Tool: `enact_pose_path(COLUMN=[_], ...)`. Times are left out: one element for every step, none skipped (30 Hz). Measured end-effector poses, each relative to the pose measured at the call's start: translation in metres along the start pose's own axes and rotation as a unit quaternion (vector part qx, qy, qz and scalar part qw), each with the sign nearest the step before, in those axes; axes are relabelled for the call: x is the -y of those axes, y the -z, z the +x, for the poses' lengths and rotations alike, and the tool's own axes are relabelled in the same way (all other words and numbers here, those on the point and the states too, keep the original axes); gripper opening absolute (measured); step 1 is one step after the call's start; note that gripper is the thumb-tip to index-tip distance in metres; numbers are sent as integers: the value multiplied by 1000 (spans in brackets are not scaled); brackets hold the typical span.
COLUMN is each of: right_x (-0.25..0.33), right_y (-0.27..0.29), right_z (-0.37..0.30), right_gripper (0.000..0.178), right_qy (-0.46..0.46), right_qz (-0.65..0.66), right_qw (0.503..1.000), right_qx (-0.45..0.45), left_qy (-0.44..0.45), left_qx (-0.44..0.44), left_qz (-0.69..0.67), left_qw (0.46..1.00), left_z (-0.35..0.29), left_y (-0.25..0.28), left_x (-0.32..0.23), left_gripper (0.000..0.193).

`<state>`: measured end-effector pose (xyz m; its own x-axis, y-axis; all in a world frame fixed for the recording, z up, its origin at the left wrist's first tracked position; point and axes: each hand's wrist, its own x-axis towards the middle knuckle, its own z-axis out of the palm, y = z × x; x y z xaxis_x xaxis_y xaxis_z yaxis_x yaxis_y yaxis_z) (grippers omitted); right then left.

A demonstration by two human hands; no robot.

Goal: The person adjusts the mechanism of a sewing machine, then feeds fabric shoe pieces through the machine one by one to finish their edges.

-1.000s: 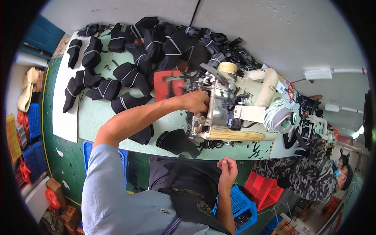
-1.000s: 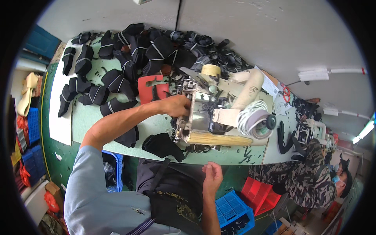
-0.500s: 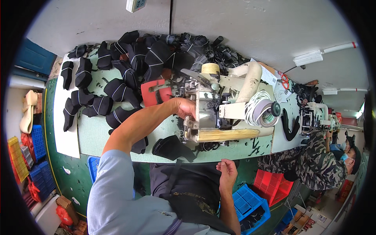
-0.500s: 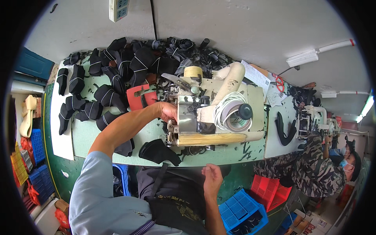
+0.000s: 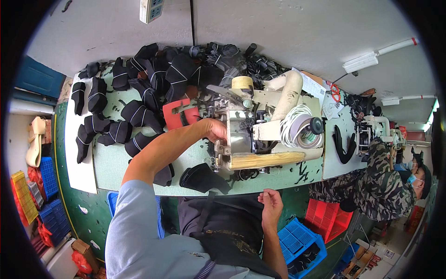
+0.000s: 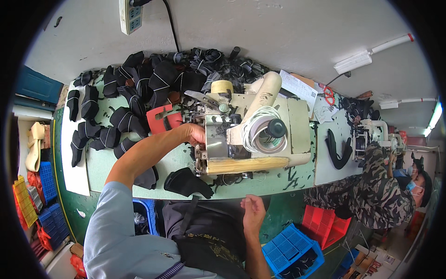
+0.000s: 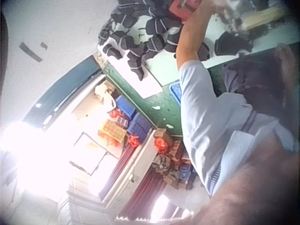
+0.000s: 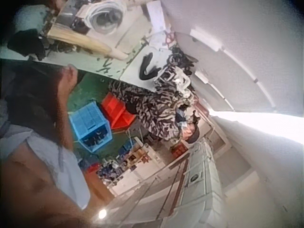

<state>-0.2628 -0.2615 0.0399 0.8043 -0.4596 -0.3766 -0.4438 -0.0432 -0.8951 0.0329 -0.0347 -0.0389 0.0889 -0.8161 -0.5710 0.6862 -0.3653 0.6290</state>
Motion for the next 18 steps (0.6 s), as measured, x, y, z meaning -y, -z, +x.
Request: enact_pose_path(right_x=[0,0,0,1,1,2,3,4,5,6,6,6,7,7,6,6,6,6], right_y=[-1,-3,-4,-6,-8,-11,-13,-14,-16,-17,-18,-19,-19,-19,-18,-18,-18,-19], right_z=[0,0,0,0,0,0,1,2,3,3,4,5,5,5,5,5,5,5], right_gripper=[11,11,11,11,11,11,11,12,12,12,12,12,13,13,13,13,13,13], right_qy=[-2,0,-5,-6,-1,-8,-10,-3,-9,-6,10,-3,8,23,20,17,12,11], right_qz=[10,22,21,20,24,23,22,26,26,27,37,33,31,35,33,27,26,27], right_qw=[1000,1000,1000,1000,999,999,999,999,999,999,998,999,999,998,999,999,999,999], right_qx=[4,12,5,15,25,21,25,34,26,30,41,29,37,47,37,36,36,26], left_qy=[1,3,7,11,-2,15,14,-22,-32,-60,-54,-48,-78,-75,-22,10,9,20], left_qx=[-17,-33,-44,-57,-56,-79,-87,-85,-100,-87,-84,-102,-30,-27,-78,-111,-95,-101], left_qz=[24,46,64,80,76,97,98,119,102,99,191,289,105,111,117,118,77,84], left_qw=[1000,998,997,995,995,992,991,989,989,989,976,951,991,991,990,987,992,991], left_z=[-5,-9,-13,-16,-18,-18,-18,-16,-13,-11,-8,-5,-2,1,4,7,11,13], left_y=[-2,-4,-6,-7,-7,-6,-5,-4,-3,2,6,13,15,19,22,25,26,28], left_x=[-3,-4,-6,-6,-5,-3,0,4,9,12,15,17,23,26,30,32,35,37], left_gripper=[44,45,45,46,47,48,49,50,51,51,51,51,37,37,32,28,22,22])
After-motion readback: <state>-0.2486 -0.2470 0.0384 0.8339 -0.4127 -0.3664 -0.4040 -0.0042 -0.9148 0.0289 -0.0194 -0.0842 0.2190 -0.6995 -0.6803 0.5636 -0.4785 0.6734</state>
